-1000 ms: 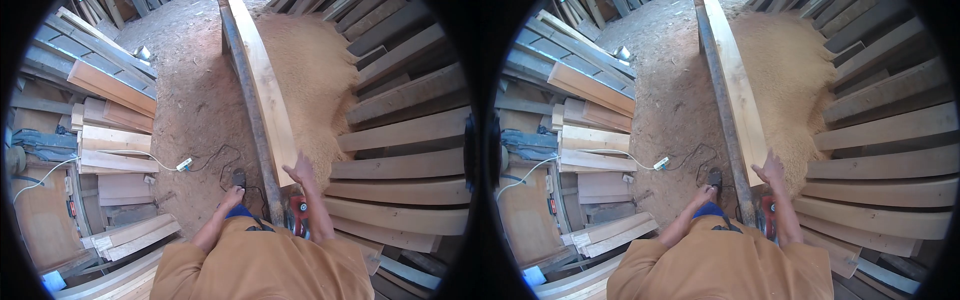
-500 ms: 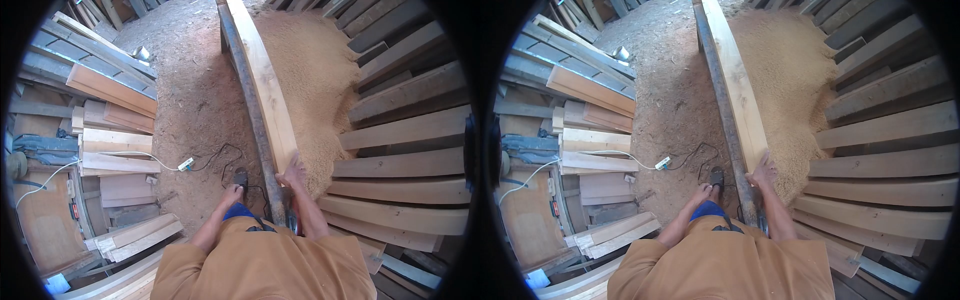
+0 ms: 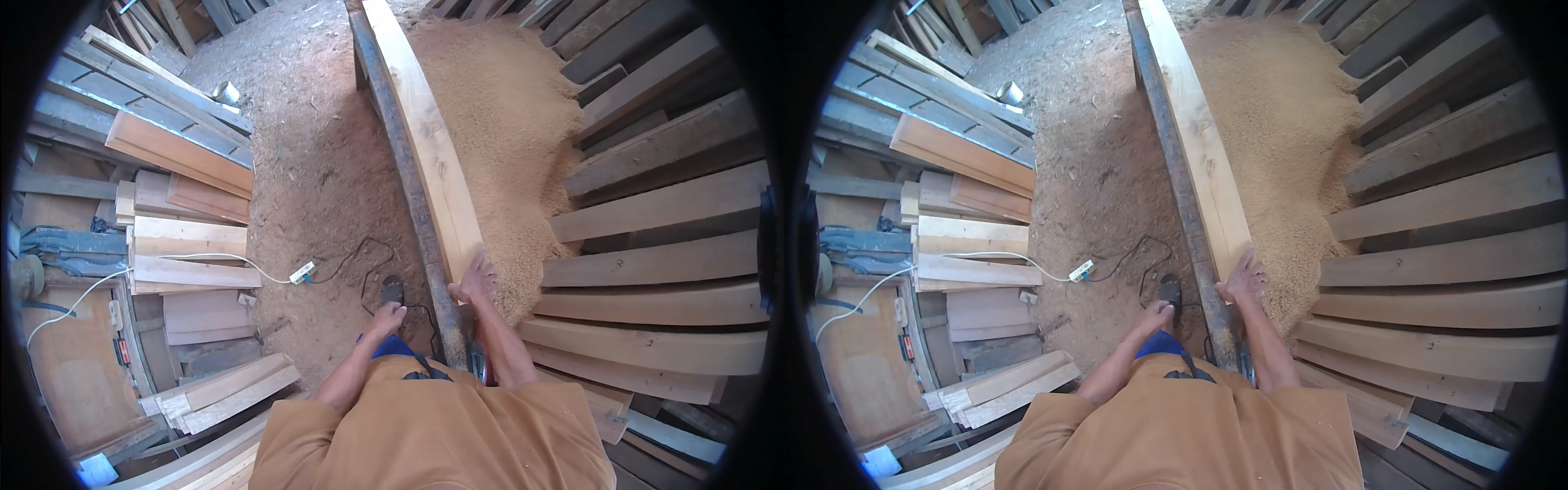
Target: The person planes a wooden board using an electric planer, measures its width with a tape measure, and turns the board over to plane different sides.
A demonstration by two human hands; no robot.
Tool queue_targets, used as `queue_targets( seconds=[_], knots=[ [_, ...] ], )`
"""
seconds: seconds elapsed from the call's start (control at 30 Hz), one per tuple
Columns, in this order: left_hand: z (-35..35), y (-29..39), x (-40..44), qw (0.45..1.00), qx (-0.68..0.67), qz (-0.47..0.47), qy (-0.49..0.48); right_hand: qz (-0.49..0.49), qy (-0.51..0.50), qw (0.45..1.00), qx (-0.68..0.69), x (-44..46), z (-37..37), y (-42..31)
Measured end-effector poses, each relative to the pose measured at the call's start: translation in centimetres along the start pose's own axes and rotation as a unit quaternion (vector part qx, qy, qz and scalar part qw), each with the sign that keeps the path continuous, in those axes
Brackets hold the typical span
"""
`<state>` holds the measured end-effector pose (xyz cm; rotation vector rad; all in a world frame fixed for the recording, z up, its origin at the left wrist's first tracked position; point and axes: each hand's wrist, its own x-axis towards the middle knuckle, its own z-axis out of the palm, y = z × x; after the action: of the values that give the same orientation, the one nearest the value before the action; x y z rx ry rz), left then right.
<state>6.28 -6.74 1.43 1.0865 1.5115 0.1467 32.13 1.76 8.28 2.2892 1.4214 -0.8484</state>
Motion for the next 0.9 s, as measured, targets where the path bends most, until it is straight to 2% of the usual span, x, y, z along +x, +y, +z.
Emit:
queue_targets(
  seconds=[0.03,0.13,0.2,0.23,0.33,0.37,0.47,0.53,0.6,0.63,0.67,0.73,0.77,0.83,0.9],
  knots=[
    [0.4,0.9,-0.1,1.000,-0.016,0.001,-0.015,-0.006,-0.004,1.000,0.005,-0.6,-0.3,-0.1],
    [4.7,0.2,3.5,0.992,-0.120,0.007,0.038,-0.026,0.009,0.999,0.026,-2.2,-0.2,-1.1],
    [6.9,1.2,5.1,0.967,-0.248,0.029,0.044,-0.043,0.041,0.997,0.046,-3.2,2.6,-2.2],
    [7.0,1.8,5.3,0.948,-0.311,0.041,0.047,-0.050,0.024,0.997,0.047,-3.6,3.5,-3.0],
    [5.2,1.6,4.4,0.922,-0.383,0.022,-0.048,-0.042,-0.028,0.991,0.122,-6.0,4.9,-5.1],
    [5.7,0.6,3.9,0.931,-0.355,0.029,0.082,-0.072,-0.050,0.986,0.140,-6.6,4.6,-5.1],
    [1.9,-0.4,0.4,0.944,-0.323,0.048,0.046,-0.170,-0.102,0.956,0.216,-7.4,5.4,-4.2],
    [-1.1,0.6,-2.0,0.940,-0.340,-0.004,0.004,-0.257,-0.110,0.916,0.288,-4.3,9.4,-3.0],
    [-1.9,2.4,-2.8,0.923,-0.383,0.035,-0.015,-0.288,-0.177,0.849,0.407,-4.1,8.7,-3.0],
    [-1.1,3.5,-2.7,0.904,-0.416,0.099,-0.014,-0.302,-0.210,0.808,0.462,-4.2,8.3,-3.1],
    [-0.7,4.2,-2.7,0.880,-0.447,0.160,-0.012,-0.288,-0.219,0.811,0.459,-4.6,8.2,-3.2],
    [0.2,2.5,-1.3,0.869,-0.481,0.080,-0.088,-0.258,-0.233,0.819,0.456,-4.9,7.6,-3.4],
    [0.9,1.2,-0.5,0.858,-0.496,0.037,-0.127,-0.279,-0.219,0.809,0.469,-4.7,7.1,-3.5],
    [1.7,-0.1,0.5,0.891,-0.420,0.094,-0.144,-0.319,-0.193,0.788,0.490,-4.3,6.2,-3.6],
    [2.8,-1.4,1.0,0.912,-0.363,0.135,-0.136,-0.225,-0.123,0.841,0.477,-4.5,5.7,-4.6]
  ],
)
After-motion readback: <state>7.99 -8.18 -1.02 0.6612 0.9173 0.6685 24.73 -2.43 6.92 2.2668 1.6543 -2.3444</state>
